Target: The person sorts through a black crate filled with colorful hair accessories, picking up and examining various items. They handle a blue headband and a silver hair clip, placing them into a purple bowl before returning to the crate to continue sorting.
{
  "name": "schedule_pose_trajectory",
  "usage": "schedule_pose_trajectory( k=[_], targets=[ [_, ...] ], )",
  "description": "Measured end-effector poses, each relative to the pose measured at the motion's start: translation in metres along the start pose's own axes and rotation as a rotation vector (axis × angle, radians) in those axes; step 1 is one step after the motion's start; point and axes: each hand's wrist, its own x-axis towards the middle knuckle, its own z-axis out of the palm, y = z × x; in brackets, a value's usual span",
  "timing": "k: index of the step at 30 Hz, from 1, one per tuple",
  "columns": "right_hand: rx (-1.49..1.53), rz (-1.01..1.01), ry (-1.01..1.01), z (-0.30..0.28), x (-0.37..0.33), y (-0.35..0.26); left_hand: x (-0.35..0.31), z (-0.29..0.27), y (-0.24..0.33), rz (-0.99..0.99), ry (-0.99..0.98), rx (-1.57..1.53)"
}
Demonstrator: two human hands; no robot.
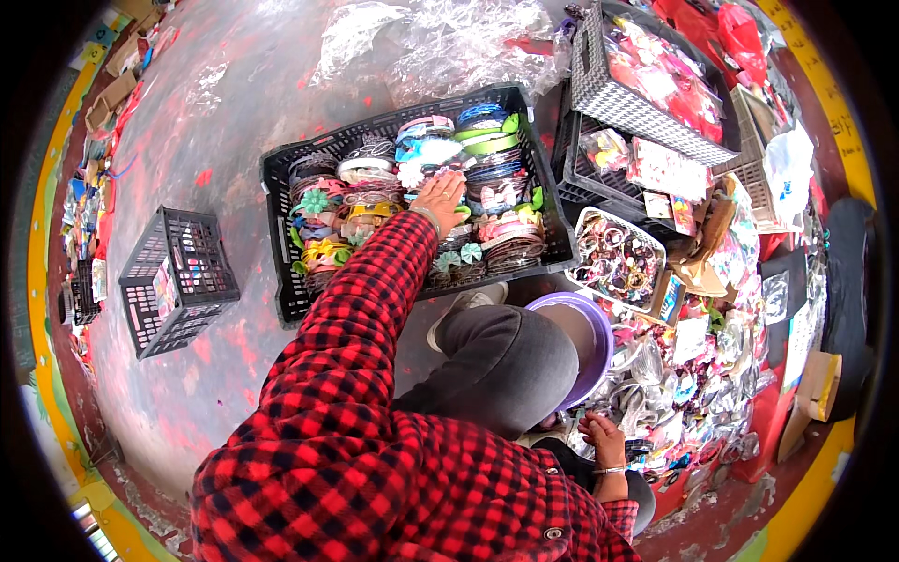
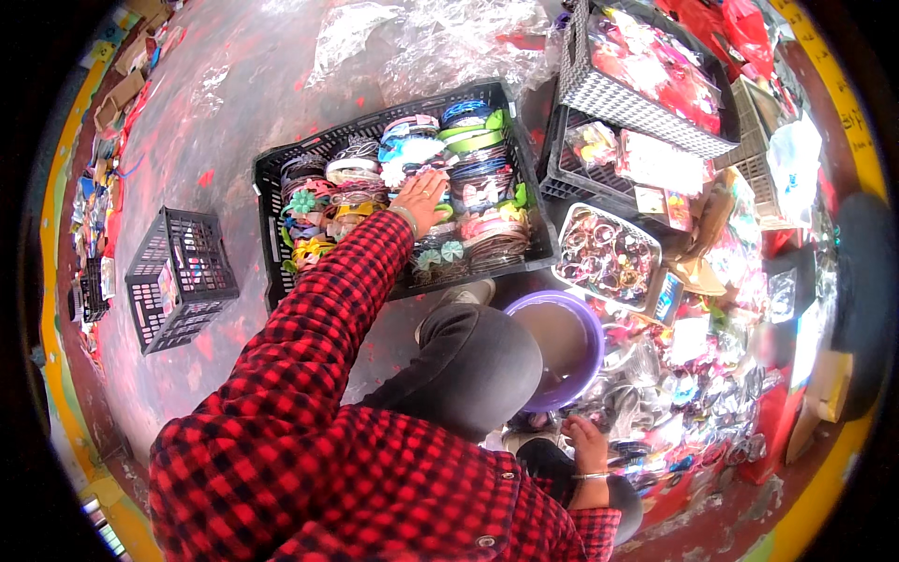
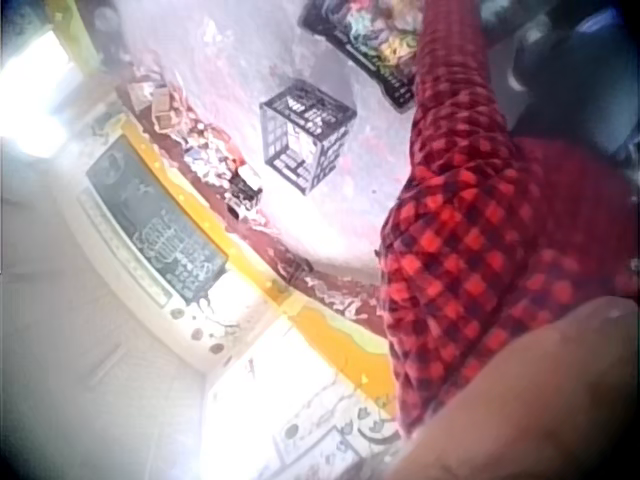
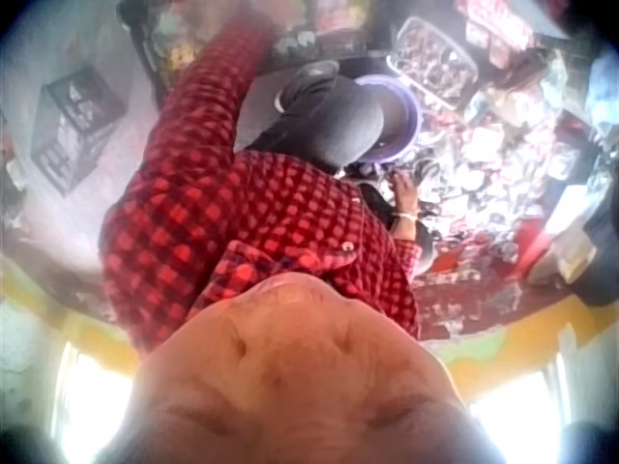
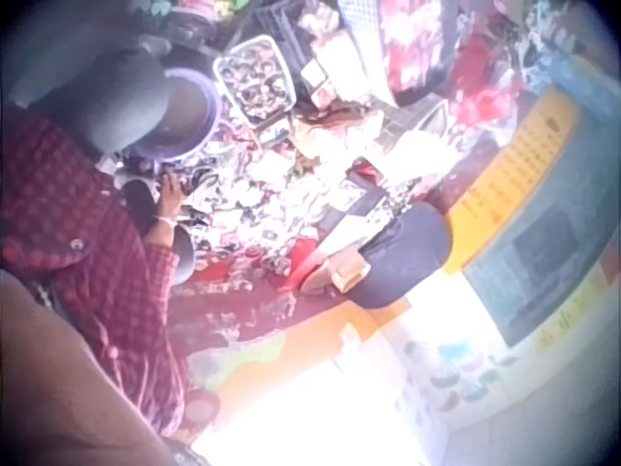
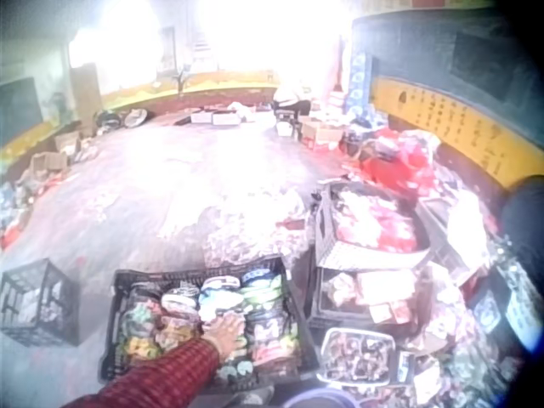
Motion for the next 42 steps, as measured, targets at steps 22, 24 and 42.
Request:
schedule_pose_trajectory(
  k=[22, 24, 42],
  targets=[
    [0.019, -0.026, -0.039, 0.002, -0.001, -0.005, -0.01, 0.017, -0.051, 0.003, 0.284, -0.209],
    [0.018, -0.025, -0.039, 0.002, 0.0, -0.005, -0.021, 0.026, -0.053, -0.132, 0.48, -0.479],
    [-0.068, -0.031, -0.06, 0.001, 0.005, -0.002, -0.017, 0.016, -0.014, -0.071, 0.045, -0.12]
  ],
)
